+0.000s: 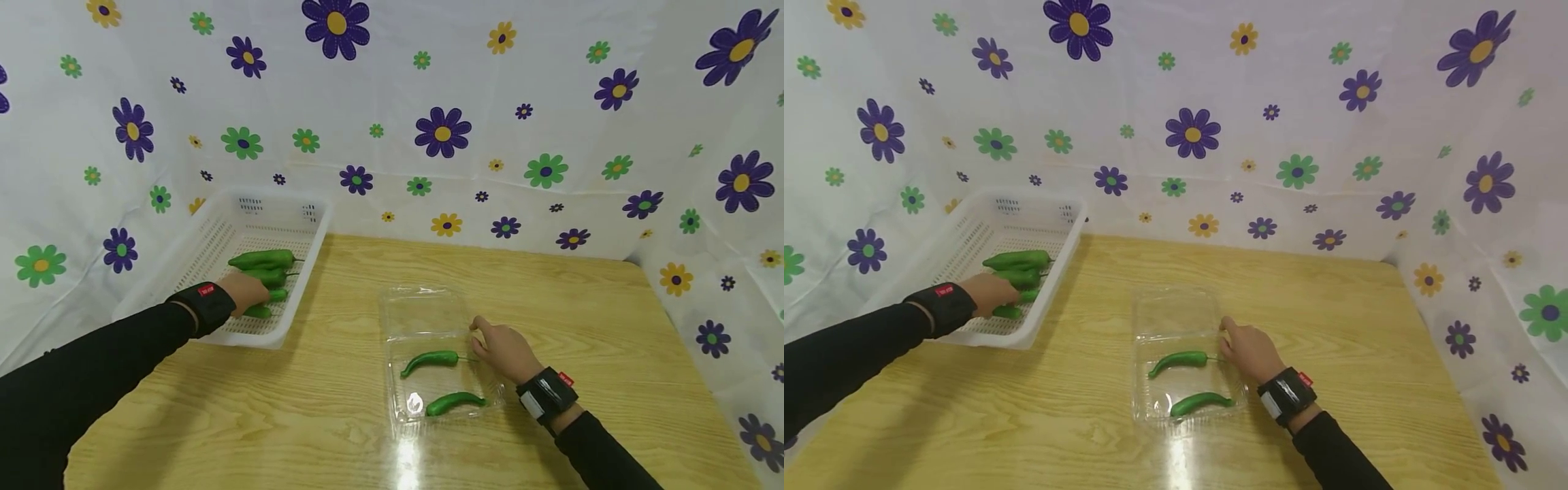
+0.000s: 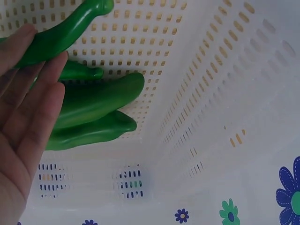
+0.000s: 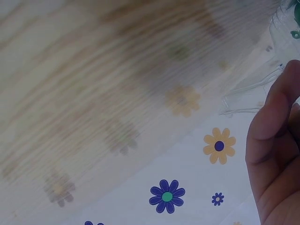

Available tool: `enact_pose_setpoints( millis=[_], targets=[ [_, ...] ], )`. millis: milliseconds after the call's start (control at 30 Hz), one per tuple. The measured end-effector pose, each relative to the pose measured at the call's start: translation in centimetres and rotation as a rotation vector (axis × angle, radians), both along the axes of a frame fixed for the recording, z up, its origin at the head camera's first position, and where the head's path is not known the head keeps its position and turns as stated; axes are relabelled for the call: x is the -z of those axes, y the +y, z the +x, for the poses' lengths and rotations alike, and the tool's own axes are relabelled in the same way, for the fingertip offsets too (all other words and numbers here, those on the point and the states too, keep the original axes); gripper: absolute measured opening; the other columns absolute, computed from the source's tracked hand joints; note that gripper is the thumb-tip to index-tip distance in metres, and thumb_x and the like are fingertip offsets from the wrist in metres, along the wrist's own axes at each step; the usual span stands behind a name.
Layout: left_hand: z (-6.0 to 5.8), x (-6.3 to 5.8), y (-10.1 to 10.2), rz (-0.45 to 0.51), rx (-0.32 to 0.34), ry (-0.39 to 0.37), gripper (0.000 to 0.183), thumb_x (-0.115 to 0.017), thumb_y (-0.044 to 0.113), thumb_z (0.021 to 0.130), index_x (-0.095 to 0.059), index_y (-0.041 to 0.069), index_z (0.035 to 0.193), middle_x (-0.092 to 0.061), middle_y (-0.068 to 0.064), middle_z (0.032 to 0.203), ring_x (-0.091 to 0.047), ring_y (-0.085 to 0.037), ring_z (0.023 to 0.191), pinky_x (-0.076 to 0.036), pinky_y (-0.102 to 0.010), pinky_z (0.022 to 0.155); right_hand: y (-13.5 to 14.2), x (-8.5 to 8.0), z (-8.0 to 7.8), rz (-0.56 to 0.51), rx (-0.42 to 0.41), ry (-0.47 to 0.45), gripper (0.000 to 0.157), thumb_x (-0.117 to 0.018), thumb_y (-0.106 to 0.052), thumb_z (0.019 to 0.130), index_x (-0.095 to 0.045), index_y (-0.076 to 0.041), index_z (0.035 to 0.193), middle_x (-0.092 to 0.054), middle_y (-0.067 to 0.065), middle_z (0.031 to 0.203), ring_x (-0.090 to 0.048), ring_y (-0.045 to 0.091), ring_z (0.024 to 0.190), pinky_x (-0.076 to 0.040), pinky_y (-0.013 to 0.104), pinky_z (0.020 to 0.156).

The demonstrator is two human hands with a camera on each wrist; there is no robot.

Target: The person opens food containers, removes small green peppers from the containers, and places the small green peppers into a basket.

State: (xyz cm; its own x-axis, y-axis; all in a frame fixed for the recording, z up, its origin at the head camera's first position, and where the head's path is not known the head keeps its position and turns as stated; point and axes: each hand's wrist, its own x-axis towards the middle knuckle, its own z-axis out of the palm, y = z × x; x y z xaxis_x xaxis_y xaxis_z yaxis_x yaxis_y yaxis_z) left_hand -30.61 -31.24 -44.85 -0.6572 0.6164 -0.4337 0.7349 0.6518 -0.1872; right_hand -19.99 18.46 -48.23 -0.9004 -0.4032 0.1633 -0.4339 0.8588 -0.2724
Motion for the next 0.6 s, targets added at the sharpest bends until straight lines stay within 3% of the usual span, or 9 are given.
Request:
enact_pose_setpoints(
  millis=[100, 167, 267, 467, 600],
  targets=[
    [1.8, -1.6, 1.4, -0.002, -0.006, 0.031, 0.032, -0.077, -0.002, 0.072, -0.050, 0.015, 0.073, -0.048, 0.002, 0.067, -0.039, -0.013, 0.060, -0.036, -0.028, 0.057, 0.0, 0.1, 0.1, -0.003, 0.001, 0.001, 0.017, -0.060, -0.013, 0.090, -0.056, -0.006, 0.105, -0.025, -0.008, 0.050, -0.021, 0.004, 0.043, -0.013, 0.017, 0.044],
    [2.2, -1.9, 1.6, 0.006, -0.003, 0.039, 0.034, -0.076, -0.002, 0.073, -0.047, 0.015, 0.070, -0.042, 0.004, 0.065, -0.034, -0.011, 0.059, -0.030, -0.026, 0.056, 0.0, 0.1, 0.1, -0.005, 0.002, 0.009, 0.016, -0.060, -0.012, 0.090, -0.056, -0.006, 0.105, -0.025, -0.008, 0.050, -0.021, 0.004, 0.043, -0.013, 0.018, 0.044],
    [2.0, -1.5, 1.6, 0.019, -0.009, 0.033, 0.036, -0.074, -0.002, 0.075, -0.044, 0.015, 0.067, -0.036, 0.005, 0.063, -0.029, -0.010, 0.058, -0.025, -0.025, 0.056, -0.1, 0.1, 0.1, -0.004, -0.001, 0.014, 0.016, -0.060, -0.012, 0.090, -0.056, -0.007, 0.105, -0.025, -0.008, 0.050, -0.020, 0.003, 0.043, -0.013, 0.017, 0.044],
    [0.9, 0.0, 0.9, 0.009, 0.003, 0.064, 0.041, -0.075, -0.001, 0.073, -0.039, 0.016, 0.065, -0.039, 0.005, 0.062, -0.031, -0.011, 0.058, -0.026, -0.025, 0.054, -0.1, 0.1, 0.0, 0.000, 0.004, -0.007, 0.016, -0.059, -0.013, 0.091, -0.057, -0.006, 0.105, -0.025, -0.008, 0.050, -0.021, 0.004, 0.043, -0.013, 0.018, 0.044],
    [0.7, 0.2, 0.9, 0.012, -0.010, 0.070, 0.032, -0.074, 0.001, 0.075, -0.047, 0.017, 0.067, -0.049, 0.005, 0.065, -0.037, -0.010, 0.058, -0.033, -0.026, 0.054, -0.1, 0.1, 0.0, 0.007, 0.016, -0.031, 0.017, -0.059, -0.014, 0.091, -0.057, -0.006, 0.106, -0.025, -0.008, 0.051, -0.022, 0.004, 0.043, -0.014, 0.018, 0.044]
  ],
)
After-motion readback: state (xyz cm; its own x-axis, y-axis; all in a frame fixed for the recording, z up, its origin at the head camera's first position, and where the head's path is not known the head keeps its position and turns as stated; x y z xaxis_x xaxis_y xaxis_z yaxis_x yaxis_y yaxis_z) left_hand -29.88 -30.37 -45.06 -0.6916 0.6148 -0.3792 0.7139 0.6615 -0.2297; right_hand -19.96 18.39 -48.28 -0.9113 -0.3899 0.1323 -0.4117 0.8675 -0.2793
